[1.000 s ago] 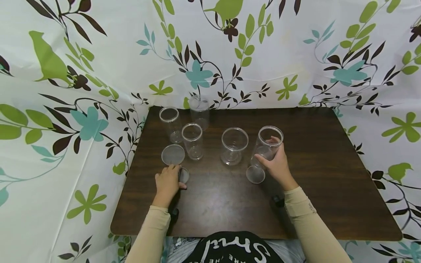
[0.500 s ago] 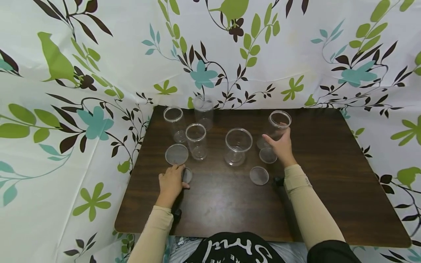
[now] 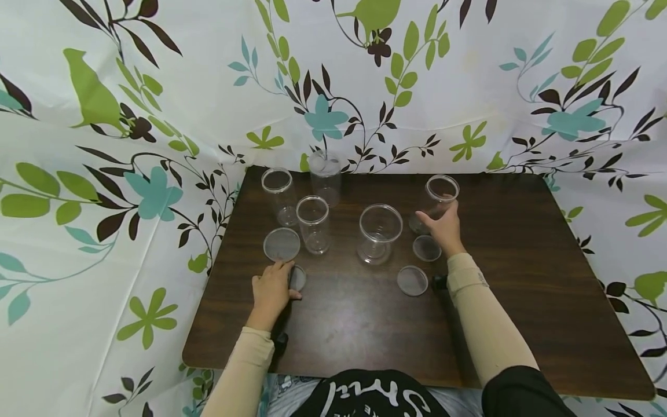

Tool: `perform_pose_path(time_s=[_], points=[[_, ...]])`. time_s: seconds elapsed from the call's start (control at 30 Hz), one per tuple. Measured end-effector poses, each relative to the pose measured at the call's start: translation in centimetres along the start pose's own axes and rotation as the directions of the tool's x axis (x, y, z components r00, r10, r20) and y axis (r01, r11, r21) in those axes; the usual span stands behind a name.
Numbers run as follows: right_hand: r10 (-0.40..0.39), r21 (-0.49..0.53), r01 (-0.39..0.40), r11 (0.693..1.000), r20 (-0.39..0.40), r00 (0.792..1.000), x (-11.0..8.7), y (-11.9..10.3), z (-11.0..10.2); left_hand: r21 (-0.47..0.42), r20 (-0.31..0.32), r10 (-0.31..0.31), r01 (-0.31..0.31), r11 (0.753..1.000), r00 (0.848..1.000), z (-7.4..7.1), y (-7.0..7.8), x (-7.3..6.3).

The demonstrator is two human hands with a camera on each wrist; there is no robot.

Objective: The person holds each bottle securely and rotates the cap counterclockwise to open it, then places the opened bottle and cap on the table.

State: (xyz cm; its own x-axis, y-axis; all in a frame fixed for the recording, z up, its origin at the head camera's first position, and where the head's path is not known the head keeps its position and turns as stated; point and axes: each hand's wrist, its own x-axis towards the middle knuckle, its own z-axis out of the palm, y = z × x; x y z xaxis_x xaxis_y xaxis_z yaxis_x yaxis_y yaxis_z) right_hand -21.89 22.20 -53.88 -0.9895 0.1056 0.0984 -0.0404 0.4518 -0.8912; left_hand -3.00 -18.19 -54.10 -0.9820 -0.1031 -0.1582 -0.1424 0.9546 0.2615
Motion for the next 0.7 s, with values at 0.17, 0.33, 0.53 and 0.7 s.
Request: perform_pose_path(time_s=[0.17, 0.33, 0.53, 0.7], points=[[-0.022, -0.027, 0.021, 0.999, -0.008, 1.0, 0.0, 0.1, 0.3, -0.012, -0.009, 0.006, -0.006, 1.0, 1.0, -0.2, -0.2, -0.1], [-0.008, -0.027, 0.007, 1.0, -0.029, 1.0, -0.1, 0.0, 0.5, -0.027, -0.009, 0.052, -0.052, 0.998, 0.999, -0.2, -0.7, -0.3], [0.01, -0.031, -0.011, 0.999, -0.033, 0.999, 0.0, 0.3, 0.5, -0.069, -0.006, 0.096, -0.096, 0.993, 0.995, -1.4, -1.2, -0.4], [0.024, -0.026, -0.025, 0.999, -0.027, 0.999, 0.0, 0.7, 0.2, -0.187, -0.033, 0.11, -0.114, 0.976, 0.993, -5.3, -0.4, -0.4]])
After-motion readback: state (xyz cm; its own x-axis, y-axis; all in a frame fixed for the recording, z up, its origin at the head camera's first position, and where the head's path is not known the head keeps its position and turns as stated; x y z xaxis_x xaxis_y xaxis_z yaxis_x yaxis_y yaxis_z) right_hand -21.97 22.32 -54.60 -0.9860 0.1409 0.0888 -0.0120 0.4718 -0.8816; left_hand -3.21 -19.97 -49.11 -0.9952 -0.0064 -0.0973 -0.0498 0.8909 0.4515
